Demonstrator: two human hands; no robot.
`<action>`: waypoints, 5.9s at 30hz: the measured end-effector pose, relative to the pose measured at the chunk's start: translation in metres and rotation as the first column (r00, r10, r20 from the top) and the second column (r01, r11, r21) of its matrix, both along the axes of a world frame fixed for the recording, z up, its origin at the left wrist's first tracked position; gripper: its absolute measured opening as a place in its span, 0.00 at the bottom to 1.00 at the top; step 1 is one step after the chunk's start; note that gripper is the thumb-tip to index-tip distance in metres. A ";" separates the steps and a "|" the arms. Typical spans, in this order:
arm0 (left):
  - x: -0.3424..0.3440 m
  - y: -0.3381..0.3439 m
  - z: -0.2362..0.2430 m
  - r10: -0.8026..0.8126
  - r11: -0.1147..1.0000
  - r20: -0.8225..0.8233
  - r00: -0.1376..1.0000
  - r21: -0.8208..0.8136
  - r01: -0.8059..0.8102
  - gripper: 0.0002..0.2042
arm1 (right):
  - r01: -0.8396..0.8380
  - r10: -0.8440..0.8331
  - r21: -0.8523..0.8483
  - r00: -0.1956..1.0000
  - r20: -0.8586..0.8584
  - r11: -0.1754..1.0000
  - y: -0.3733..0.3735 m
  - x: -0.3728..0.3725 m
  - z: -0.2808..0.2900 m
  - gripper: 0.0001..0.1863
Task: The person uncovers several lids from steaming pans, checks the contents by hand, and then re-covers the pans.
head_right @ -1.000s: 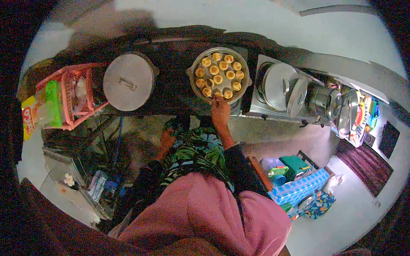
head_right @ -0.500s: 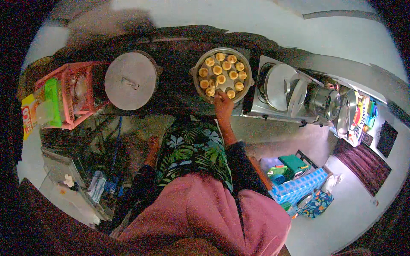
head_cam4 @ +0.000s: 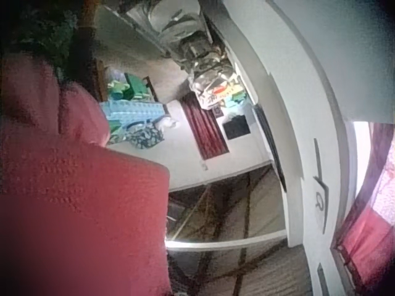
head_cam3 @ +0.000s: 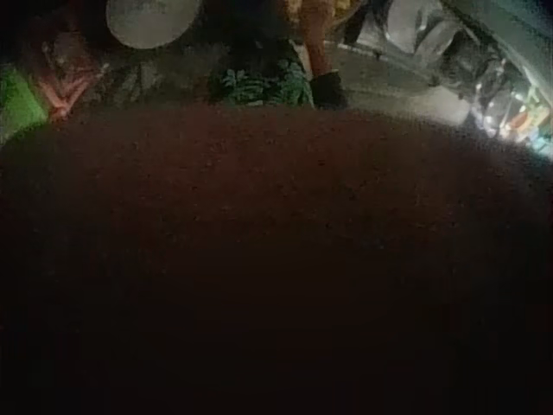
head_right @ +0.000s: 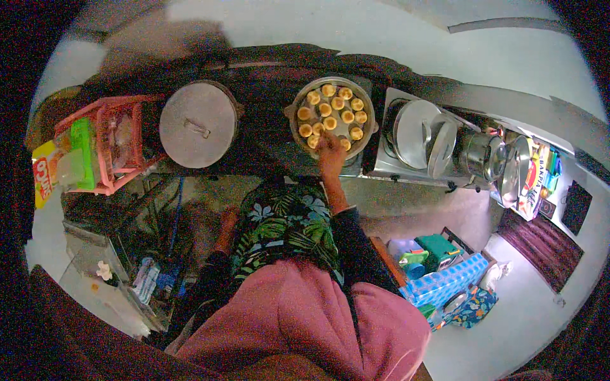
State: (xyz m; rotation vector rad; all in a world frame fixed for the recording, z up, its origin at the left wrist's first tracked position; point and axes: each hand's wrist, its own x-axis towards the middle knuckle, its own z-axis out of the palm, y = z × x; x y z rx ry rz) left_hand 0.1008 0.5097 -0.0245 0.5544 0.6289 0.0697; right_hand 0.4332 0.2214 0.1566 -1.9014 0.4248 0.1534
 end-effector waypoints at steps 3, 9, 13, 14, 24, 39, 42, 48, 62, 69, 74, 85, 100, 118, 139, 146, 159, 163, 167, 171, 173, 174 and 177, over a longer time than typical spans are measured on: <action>0.027 -0.003 -0.005 -0.050 0.997 0.104 0.993 -0.050 0.055 0.07 | 0.128 -0.131 0.060 0.991 0.042 0.990 -0.028 0.018 -0.033 0.15; 0.007 0.011 -0.059 -0.008 0.865 0.411 0.912 -0.455 0.212 0.07 | 0.028 -0.033 0.061 0.996 0.081 0.998 -0.007 0.033 -0.023 0.15; -0.014 0.010 -0.030 0.021 0.627 -0.013 1.000 -0.779 -0.023 0.06 | -0.006 0.006 0.067 1.000 0.013 0.998 0.002 0.020 0.014 0.16; -0.007 0.006 -0.032 0.034 0.490 -0.026 0.999 -0.871 -0.039 0.07 | 0.050 -0.056 0.126 0.997 0.047 0.991 -0.005 0.020 0.009 0.16; 0.008 0.001 -0.040 0.047 0.749 -0.003 0.999 -0.662 -0.037 0.08 | 0.082 -0.070 0.052 0.978 -0.198 0.995 -0.022 0.025 -0.019 0.14; -0.011 0.014 -0.047 -0.140 0.908 -0.126 0.982 -0.411 0.077 0.09 | 0.024 -0.011 0.129 0.995 -0.100 0.991 -0.004 0.024 0.016 0.14; 0.001 0.022 -0.048 -0.571 0.739 -0.112 0.813 0.361 0.569 0.14 | 0.044 -0.040 0.061 0.998 -0.057 0.997 -0.016 0.023 -0.004 0.14; 0.002 0.001 -0.044 -0.014 0.933 -0.052 0.999 -0.359 -0.006 0.12 | 0.004 -0.008 0.045 0.996 0.085 0.999 -0.011 0.036 -0.030 0.13; -0.007 -0.013 -0.058 0.207 0.909 -0.063 0.976 -0.356 -0.216 0.09 | -0.057 0.135 -0.340 0.968 0.210 0.939 -0.020 0.046 -0.002 0.14; 0.015 -0.023 -0.066 0.138 0.941 -0.070 0.988 -0.303 -0.153 0.06 | 0.058 0.009 -0.360 0.983 0.184 0.931 -0.053 0.059 -0.040 0.13; 0.001 -0.007 -0.058 -0.016 0.995 -0.365 0.931 -0.095 -0.021 0.03 | 0.062 -0.067 0.038 0.987 0.147 0.997 -0.031 0.053 -0.018 0.12; 0.001 -0.025 -0.067 0.236 0.968 0.309 0.921 -0.160 -0.194 0.06 | 0.260 -0.211 0.231 0.953 -0.216 0.938 -0.016 0.052 -0.003 0.10; 0.011 -0.015 -0.040 -0.049 0.916 -0.104 0.993 -0.402 0.003 0.07 | 0.043 0.084 -0.478 0.967 0.240 0.877 -0.018 0.054 -0.017 0.11; 0.013 -0.026 -0.059 -0.109 0.989 -0.130 0.985 0.085 0.120 0.11 | 0.085 -0.082 0.057 0.995 -0.053 0.995 -0.039 0.037 -0.025 0.13; 0.033 -0.028 -0.012 -0.185 0.887 -0.536 0.824 0.270 0.375 0.08 | 0.090 -0.044 -0.181 0.969 0.243 0.979 -0.095 0.055 -0.041 0.11; 0.012 -0.014 -0.054 -0.085 0.704 -0.112 0.990 -0.710 -0.019 0.12 | 0.210 -0.218 0.091 0.972 0.086 0.974 -0.058 0.052 -0.013 0.10; -0.005 -0.017 -0.051 -0.090 0.984 -0.194 0.977 0.134 0.118 0.10 | 0.017 0.116 -0.387 0.941 0.318 0.922 -0.030 0.067 -0.011 0.12; 0.011 -0.026 -0.040 -0.222 0.767 -0.562 0.797 0.404 0.499 0.06 | 0.025 0.132 -0.549 0.961 0.245 0.835 -0.042 0.064 -0.011 0.10; 0.000 -0.021 -0.054 -0.216 0.842 -0.516 0.829 0.330 0.426 0.04 | 0.079 -0.015 -0.470 0.990 0.138 0.879 -0.063 0.054 -0.008 0.10; 0.001 -0.029 -0.060 -0.117 0.954 -0.204 0.972 0.248 0.167 0.04 | 0.161 0.004 -0.619 0.966 0.257 0.769 -0.094 0.039 0.002 0.11; 0.009 -0.034 -0.044 -0.050 0.973 -0.197 0.979 0.211 0.092 0.07 | 0.167 -0.036 -0.630 0.976 0.215 0.758 -0.102 0.029 0.002 0.13; 0.012 -0.030 -0.044 -0.146 0.972 -0.136 0.980 0.163 0.168 0.08 | 0.179 -0.050 -0.590 0.972 0.228 0.787 -0.105 0.031 -0.002 0.13; 0.015 -0.022 -0.041 -0.331 0.919 -0.179 0.927 0.160 0.359 0.13 | 0.133 -0.040 -0.625 0.986 0.161 0.769 -0.111 0.040 -0.013 0.12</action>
